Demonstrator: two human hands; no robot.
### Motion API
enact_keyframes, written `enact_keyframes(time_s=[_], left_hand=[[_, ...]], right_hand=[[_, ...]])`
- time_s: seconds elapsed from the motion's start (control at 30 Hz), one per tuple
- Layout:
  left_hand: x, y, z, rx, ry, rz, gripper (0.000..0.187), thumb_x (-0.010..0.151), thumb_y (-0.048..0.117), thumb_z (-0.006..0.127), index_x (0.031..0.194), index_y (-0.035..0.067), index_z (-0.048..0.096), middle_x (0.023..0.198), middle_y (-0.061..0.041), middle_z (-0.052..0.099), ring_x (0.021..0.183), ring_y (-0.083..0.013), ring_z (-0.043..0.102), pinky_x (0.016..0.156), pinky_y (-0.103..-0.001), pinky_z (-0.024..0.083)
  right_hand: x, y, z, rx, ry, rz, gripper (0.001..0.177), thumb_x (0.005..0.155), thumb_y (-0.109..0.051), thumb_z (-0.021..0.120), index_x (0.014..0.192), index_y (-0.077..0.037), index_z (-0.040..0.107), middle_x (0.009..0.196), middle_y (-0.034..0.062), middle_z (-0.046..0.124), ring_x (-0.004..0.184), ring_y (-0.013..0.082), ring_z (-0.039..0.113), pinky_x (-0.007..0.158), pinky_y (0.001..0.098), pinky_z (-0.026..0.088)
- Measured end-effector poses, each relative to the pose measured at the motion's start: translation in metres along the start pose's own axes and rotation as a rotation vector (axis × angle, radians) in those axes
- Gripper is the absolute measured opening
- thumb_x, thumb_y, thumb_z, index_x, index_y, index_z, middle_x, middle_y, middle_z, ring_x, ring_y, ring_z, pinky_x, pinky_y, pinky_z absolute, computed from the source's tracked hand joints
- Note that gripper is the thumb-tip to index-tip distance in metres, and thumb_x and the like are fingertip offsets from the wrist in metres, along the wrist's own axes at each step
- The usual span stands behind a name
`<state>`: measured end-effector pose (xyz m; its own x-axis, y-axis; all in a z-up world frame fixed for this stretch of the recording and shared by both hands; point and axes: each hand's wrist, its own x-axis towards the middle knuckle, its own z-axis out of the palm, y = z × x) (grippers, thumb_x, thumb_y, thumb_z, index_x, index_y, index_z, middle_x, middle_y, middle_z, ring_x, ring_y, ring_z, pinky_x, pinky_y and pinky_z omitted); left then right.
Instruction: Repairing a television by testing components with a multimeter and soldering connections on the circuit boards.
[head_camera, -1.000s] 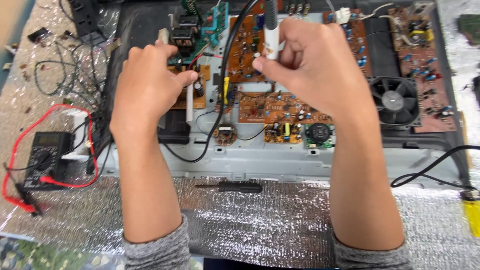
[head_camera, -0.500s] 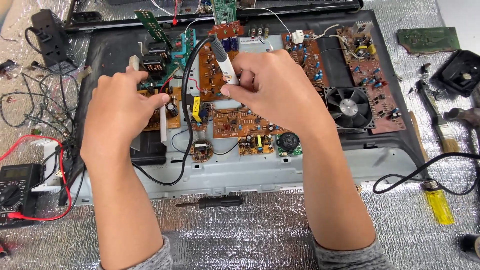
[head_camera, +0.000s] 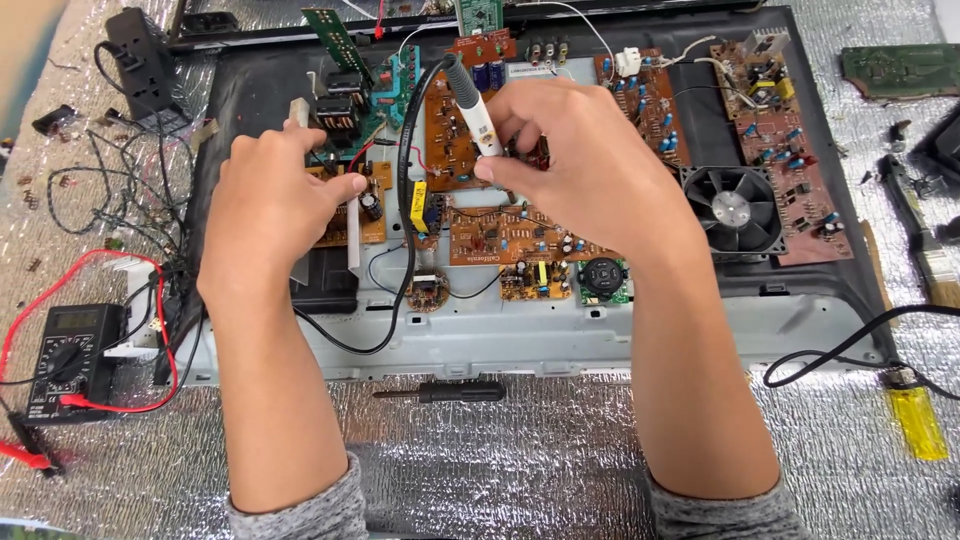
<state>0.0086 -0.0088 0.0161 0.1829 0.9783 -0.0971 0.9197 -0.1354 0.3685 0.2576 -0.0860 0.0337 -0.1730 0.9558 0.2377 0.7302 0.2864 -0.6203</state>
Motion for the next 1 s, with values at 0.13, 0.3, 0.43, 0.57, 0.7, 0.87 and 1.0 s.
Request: enact_keyframes(time_s=[0.13,0.3,0.43,0.57,0.7,0.87,1.0], left_hand=[[0.001,-0.002,0.001,0.006,0.001,0.015,0.063,0.093,0.034,0.076,0.146,0.005,0.059,0.105,-0.023,0.074,0.135,-0.0412,0.041,0.092,-0.061,0.042],[0.003,-0.005,0.004,-0.029,0.019,-0.028,0.063,0.091,0.037,0.078,0.145,0.012,0.06,0.126,-0.032,0.058,0.129,-0.0448,0.045,0.094,-0.058,0.043],[0.003,-0.005,0.004,-0.027,0.013,-0.033,0.063,0.091,0.037,0.078,0.146,0.012,0.059,0.123,-0.029,0.059,0.126,-0.0451,0.048,0.094,-0.058,0.043],[0.006,-0.009,0.008,-0.005,0.034,-0.008,0.063,0.09,0.038,0.079,0.145,0.012,0.06,0.129,-0.031,0.057,0.126,-0.0471,0.048,0.093,-0.06,0.044],[0.006,-0.011,0.008,-0.018,0.042,-0.011,0.065,0.09,0.039,0.08,0.146,0.011,0.06,0.13,-0.03,0.054,0.12,-0.0517,0.05,0.092,-0.06,0.044],[0.009,-0.012,0.011,0.018,0.068,0.026,0.063,0.089,0.037,0.082,0.142,0.008,0.063,0.127,-0.031,0.06,0.121,-0.0497,0.052,0.085,-0.062,0.047],[0.01,-0.013,0.011,0.041,0.079,0.058,0.058,0.089,0.036,0.082,0.137,0.007,0.066,0.126,-0.026,0.064,0.117,-0.0515,0.053,0.08,-0.064,0.047]], right_hand=[[-0.001,0.0,-0.002,0.012,-0.005,0.033,0.017,0.097,-0.014,0.079,0.1,-0.008,0.064,0.088,0.0055,0.069,0.079,0.0181,0.066,0.07,0.0374,0.054],[-0.001,0.005,-0.002,-0.071,-0.011,0.008,0.027,0.103,-0.009,0.075,0.088,-0.006,0.053,0.08,0.005,0.066,0.071,0.023,0.058,0.068,0.0399,0.042],[0.0,0.007,0.0,-0.093,-0.011,0.0,0.021,0.104,-0.009,0.074,0.091,-0.004,0.057,0.082,0.0062,0.068,0.073,0.0254,0.06,0.066,0.0414,0.042],[-0.001,0.006,0.0,-0.049,0.014,0.031,0.03,0.098,-0.018,0.084,0.089,-0.009,0.057,0.088,0.0056,0.063,0.083,0.0212,0.058,0.073,0.0382,0.045],[-0.001,0.009,0.0,-0.112,0.002,-0.018,0.029,0.104,-0.011,0.077,0.086,-0.004,0.056,0.086,0.0066,0.066,0.081,0.0276,0.051,0.068,0.0424,0.037],[-0.002,0.01,0.002,-0.121,0.023,-0.042,0.023,0.103,-0.014,0.079,0.094,-0.005,0.059,0.096,0.0067,0.065,0.09,0.0283,0.052,0.072,0.0434,0.039],[0.0,0.017,0.006,-0.149,0.111,-0.018,0.021,0.104,-0.017,0.083,0.101,-0.007,0.064,0.104,0.0084,0.062,0.086,0.028,0.046,0.069,0.045,0.039]])
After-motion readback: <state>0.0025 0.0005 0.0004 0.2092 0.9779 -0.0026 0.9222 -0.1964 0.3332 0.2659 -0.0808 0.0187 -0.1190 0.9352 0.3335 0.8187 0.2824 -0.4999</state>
